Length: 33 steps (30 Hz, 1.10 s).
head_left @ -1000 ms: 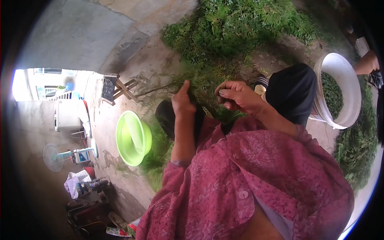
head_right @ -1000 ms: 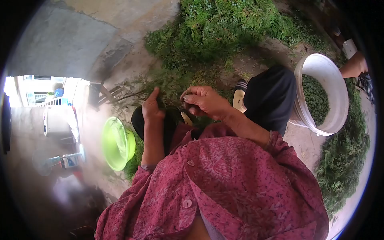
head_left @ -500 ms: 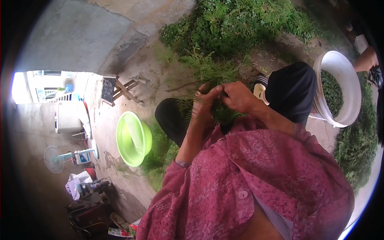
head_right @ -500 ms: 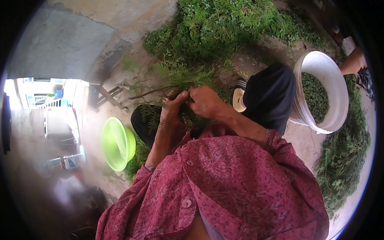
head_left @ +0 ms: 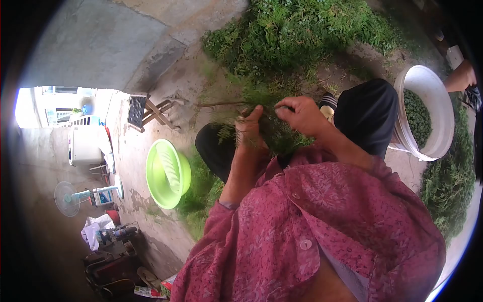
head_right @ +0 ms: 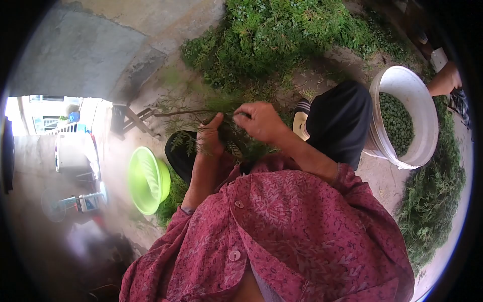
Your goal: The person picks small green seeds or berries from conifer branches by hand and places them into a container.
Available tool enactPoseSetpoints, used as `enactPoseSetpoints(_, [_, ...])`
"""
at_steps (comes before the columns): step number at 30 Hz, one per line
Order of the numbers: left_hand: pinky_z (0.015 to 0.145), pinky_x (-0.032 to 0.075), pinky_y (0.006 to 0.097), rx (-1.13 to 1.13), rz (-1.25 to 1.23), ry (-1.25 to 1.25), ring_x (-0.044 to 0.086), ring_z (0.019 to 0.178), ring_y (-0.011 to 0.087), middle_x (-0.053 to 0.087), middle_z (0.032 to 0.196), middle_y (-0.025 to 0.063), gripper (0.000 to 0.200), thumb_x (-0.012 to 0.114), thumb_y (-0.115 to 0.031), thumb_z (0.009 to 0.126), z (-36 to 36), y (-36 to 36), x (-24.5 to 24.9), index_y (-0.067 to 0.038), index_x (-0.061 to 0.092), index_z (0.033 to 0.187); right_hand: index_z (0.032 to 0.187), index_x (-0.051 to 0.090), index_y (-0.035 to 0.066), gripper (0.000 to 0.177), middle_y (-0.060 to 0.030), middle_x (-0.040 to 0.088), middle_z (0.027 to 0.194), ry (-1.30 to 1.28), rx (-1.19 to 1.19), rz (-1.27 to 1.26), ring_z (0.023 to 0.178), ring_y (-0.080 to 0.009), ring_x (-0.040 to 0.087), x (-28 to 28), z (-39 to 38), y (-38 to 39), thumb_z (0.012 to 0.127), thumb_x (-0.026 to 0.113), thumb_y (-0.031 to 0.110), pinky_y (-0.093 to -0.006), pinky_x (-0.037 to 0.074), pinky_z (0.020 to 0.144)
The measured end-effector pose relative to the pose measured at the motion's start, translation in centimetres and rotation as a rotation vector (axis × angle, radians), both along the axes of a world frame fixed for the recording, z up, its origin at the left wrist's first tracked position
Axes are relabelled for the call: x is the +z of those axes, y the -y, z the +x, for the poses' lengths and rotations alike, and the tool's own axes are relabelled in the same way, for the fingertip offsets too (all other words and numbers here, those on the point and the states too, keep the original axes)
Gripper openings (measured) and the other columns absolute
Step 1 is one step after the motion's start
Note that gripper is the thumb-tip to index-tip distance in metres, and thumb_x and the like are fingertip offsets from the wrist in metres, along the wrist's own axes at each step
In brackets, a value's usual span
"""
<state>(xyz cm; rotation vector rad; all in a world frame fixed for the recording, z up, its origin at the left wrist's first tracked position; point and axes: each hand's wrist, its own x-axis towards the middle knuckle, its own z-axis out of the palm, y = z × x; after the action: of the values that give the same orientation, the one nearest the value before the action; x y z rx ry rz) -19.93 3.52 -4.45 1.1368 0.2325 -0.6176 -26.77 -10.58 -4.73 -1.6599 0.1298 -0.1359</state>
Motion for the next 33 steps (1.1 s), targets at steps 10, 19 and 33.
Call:
enactPoseSetpoints(10, [0.047, 0.040, 0.0271, 0.175, -0.044, -0.079, 0.049, 0.054, 0.0142, 0.054, 0.070, 0.0027, 0.011, 0.061, -0.015, 0.080, 2.8, -2.7, -0.2, -0.009, 0.053, 0.082, 0.087, 0.058, 0.004, 0.013, 0.0023, 0.051, 0.062, -0.169, 0.106, 0.580, 0.050, -0.0020, 0.044, -1.0, -0.9, 1.4, 0.075, 0.062, 0.007, -0.0163, 0.033, 0.042])
enactPoseSetpoints(19, [0.046, 0.041, 0.0289, 0.191, -0.080, -0.104, 0.050, 0.053, 0.0143, 0.054, 0.068, 0.0025, 0.008, 0.059, -0.013, 0.081, 2.7, -2.1, 0.1, -0.008, 0.053, 0.084, 0.089, 0.058, 0.001, 0.024, 0.0009, 0.055, 0.075, -0.054, 0.079, 0.133, 0.070, -0.0058, 0.050, -3.8, -0.2, -0.5, 0.071, 0.070, 0.013, -0.0213, 0.042, 0.061])
enactPoseSetpoints(33, [0.044, 0.038, 0.0259, 0.141, -0.112, -0.086, 0.048, 0.051, 0.0126, 0.055, 0.068, 0.0014, 0.008, 0.060, -0.016, 0.080, 2.2, -1.7, 0.5, -0.011, 0.053, 0.081, 0.077, 0.062, 0.000, 0.025, -0.0103, 0.060, 0.066, -0.032, 0.061, 0.035, 0.060, -0.0115, 0.054, -2.1, -0.2, -0.9, 0.063, 0.066, 0.021, -0.0278, 0.044, 0.057])
